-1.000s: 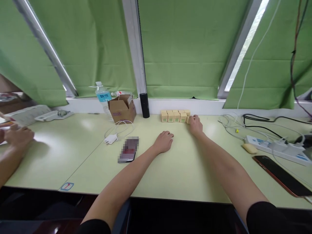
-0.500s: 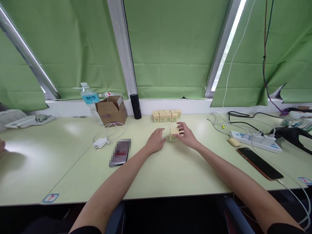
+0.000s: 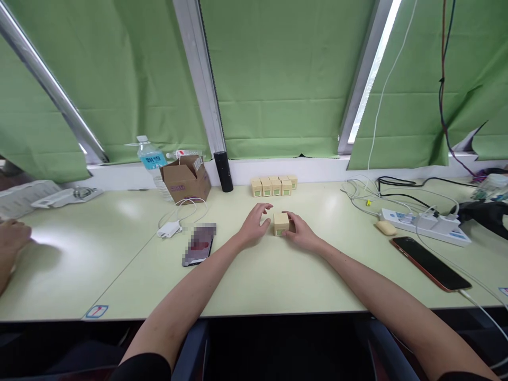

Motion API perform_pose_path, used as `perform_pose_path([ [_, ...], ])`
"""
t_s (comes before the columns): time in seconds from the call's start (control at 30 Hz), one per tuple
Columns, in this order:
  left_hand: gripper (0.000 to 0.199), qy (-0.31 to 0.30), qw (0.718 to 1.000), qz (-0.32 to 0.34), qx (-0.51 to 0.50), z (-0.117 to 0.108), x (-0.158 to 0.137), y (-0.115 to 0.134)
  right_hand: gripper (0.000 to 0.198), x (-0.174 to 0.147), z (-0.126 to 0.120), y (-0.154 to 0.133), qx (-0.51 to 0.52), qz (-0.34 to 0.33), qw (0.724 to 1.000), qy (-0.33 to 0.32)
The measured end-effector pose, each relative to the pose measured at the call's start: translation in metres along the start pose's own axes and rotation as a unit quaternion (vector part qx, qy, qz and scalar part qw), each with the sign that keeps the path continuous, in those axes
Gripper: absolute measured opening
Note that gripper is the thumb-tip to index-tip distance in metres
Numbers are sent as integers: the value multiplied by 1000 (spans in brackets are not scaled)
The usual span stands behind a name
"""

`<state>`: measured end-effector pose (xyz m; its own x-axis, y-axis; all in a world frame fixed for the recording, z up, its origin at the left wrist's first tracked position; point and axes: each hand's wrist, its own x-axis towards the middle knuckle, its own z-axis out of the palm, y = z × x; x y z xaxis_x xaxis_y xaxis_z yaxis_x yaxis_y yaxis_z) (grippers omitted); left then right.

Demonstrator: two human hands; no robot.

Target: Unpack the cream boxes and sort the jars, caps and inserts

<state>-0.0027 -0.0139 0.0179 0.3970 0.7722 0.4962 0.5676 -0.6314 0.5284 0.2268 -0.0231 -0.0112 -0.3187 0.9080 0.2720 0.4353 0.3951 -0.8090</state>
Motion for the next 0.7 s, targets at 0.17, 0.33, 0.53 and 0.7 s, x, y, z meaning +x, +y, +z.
perform_pose_path([
  [0.17, 43, -68, 996, 50, 38, -9, 1, 11, 68, -3, 2, -7, -53, 5, 999, 3],
  [0.33, 43, -104, 990, 62, 75, -11, 2, 16, 77, -4, -1, -5, 6, -26, 999, -43],
  [0.53, 44, -134, 988, 77, -18, -13, 1, 18, 74, -3, -4, 5, 68, -47, 994, -68],
  [0.7, 45, -154, 983, 93, -44, -19, 2, 25, 60, 0, -9, 2, 45, -43, 996, -69],
])
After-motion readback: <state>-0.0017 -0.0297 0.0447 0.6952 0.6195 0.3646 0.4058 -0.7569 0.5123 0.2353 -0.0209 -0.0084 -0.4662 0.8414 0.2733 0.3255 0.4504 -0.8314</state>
